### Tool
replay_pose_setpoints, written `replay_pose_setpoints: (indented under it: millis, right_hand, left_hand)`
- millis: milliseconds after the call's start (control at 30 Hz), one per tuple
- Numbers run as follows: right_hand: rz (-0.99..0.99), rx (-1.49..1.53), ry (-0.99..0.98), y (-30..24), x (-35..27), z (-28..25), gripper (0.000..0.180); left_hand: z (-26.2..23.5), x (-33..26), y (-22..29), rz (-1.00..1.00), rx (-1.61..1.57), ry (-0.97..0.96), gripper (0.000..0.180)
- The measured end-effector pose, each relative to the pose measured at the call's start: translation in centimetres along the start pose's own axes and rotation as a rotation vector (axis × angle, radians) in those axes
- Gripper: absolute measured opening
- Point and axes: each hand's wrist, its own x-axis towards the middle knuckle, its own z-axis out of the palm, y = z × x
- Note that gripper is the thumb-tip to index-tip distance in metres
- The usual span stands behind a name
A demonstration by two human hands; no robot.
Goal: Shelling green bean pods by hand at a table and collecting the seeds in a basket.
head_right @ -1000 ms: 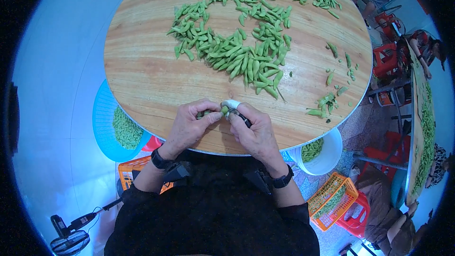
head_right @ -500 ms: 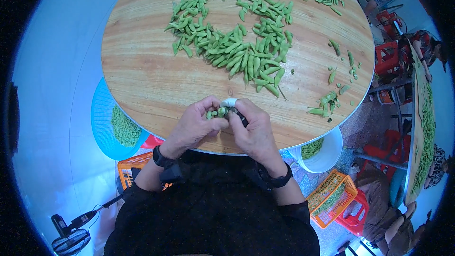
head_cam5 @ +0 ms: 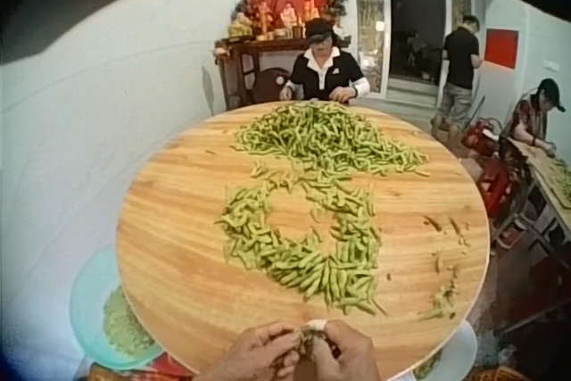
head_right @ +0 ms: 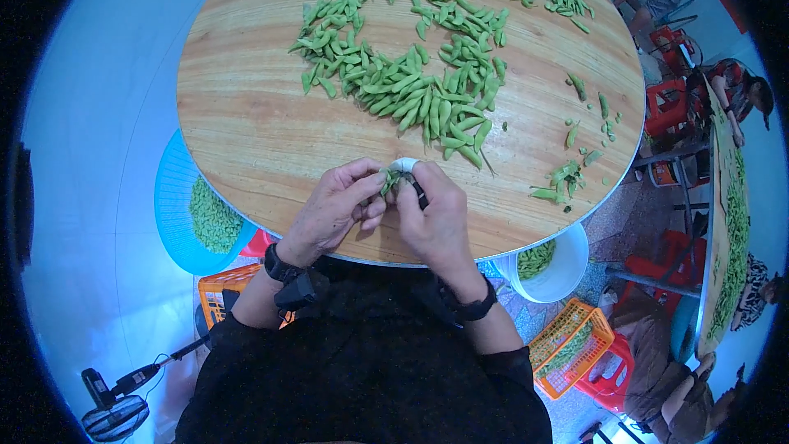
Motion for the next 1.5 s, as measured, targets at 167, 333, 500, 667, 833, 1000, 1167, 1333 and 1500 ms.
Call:
replay_pose_setpoints:
  millis: [167,333,500,667,833,1000,1167,1333,1500]
  right_hand:
    - [-0.416,-0.385,0.257,-0.4,-1.1,2.5,0.028]
    - [-0.354,-0.27,0.226,0.1,-0.4,1.8,0.025]
    - [-0.026,0.072,0.125,1.1,-0.7,0.9,0.02]
    - [0.398,0.76,-0.139,0.5,-0.2,-0.9,0.018]
    - [0.004,0.069,0.039,0.2,-0.9,0.5,0.019]
    - [-0.296,-0.236,0.217,-0.9,-0.7,1.4,0.018]
    - [-0.077,0.008,0.186,0.5,-0.3,0.8,0.019]
    - [-0.102,-0.011,0.234,0.5,-0.3,0.2,0.019]
    - [-0.035,0.031,0.572,1.0,-2.7,-6.7,0.023]
  left_hand:
    - [0.8,0.9,-1.3,0.137,-0.279,0.05,0.021]
    - [2.2,0.7,-1.7,0.129,-0.404,0.176,0.025]
    - [1.6,0.7,-2.1,0.095,-0.421,0.099,0.032]
    - [0.2,0.1,-0.7,-0.009,-0.297,-0.06,0.03]
    - [1.1,0.2,-0.5,-0.038,-0.276,0.016,0.028]
    - [1.8,0.5,-2.0,0.065,-0.406,0.131,0.023]
    - [2.1,1.0,-2.2,0.098,-0.508,0.036,0.022]
    - [1.4,0.9,-1.8,0.094,-0.483,-0.019,0.024]
    - [-0.6,-0.4,1.0,0.021,-0.196,0.031,0.028]
